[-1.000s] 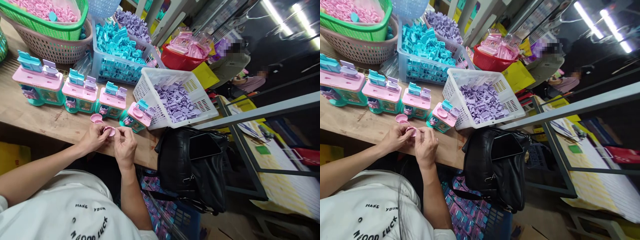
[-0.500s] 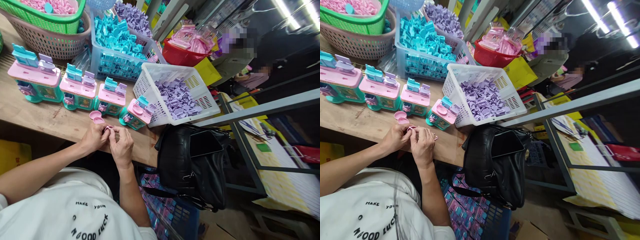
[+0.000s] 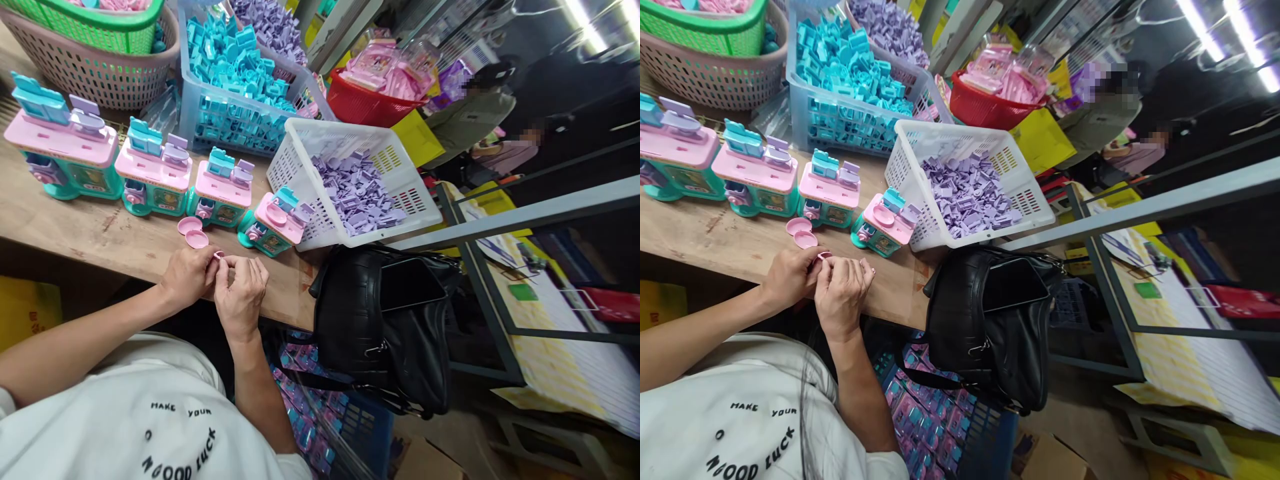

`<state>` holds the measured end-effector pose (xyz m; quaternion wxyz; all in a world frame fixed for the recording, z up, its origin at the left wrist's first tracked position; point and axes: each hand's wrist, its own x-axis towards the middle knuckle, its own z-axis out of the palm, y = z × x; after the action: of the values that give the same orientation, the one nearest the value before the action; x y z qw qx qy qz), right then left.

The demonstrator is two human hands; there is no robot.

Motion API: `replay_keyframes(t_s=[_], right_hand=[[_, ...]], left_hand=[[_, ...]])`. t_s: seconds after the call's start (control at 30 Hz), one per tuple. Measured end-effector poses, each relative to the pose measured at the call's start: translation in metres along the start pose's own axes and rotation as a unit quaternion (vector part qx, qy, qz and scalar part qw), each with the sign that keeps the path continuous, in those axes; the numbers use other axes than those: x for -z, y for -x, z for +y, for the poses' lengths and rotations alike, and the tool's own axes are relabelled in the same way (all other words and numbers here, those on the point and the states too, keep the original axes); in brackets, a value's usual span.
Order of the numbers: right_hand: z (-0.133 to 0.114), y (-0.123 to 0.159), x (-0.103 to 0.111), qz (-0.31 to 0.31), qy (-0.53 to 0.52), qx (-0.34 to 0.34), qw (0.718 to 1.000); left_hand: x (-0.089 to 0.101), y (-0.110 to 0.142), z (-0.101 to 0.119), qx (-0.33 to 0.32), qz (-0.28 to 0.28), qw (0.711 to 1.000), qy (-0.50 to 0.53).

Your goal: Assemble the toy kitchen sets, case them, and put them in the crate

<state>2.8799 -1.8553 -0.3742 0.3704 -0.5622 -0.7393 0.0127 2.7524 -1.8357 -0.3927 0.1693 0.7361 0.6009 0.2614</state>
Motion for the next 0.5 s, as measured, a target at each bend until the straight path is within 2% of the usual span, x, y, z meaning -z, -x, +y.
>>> replay_keyframes(t_s=[0.23,0.37,0.43,0.5], right_hand=[[-0.004,0.004,-0.006,-0.02,0.021,-0.024,0.999],[0.0,0.004,-0.012,-0.027,0.019,-0.035,0.999],[0.005,0.003,-0.01,-0.029,-0.018,-0.04,0.999],[0.009,-0.001,-0.004,-0.036,-0.084,-0.032,0.995]], left_hand=[[0.004,0.0,0.005,0.004,-0.046,0.998,-0.039],[0.004,-0.001,0.006,0.029,-0.059,0.997,-0.041],[0.005,-0.004,0.005,0.043,-0.052,0.998,-0.005],[0.01,-0.01,0.004,0.059,-0.045,0.993,0.093]])
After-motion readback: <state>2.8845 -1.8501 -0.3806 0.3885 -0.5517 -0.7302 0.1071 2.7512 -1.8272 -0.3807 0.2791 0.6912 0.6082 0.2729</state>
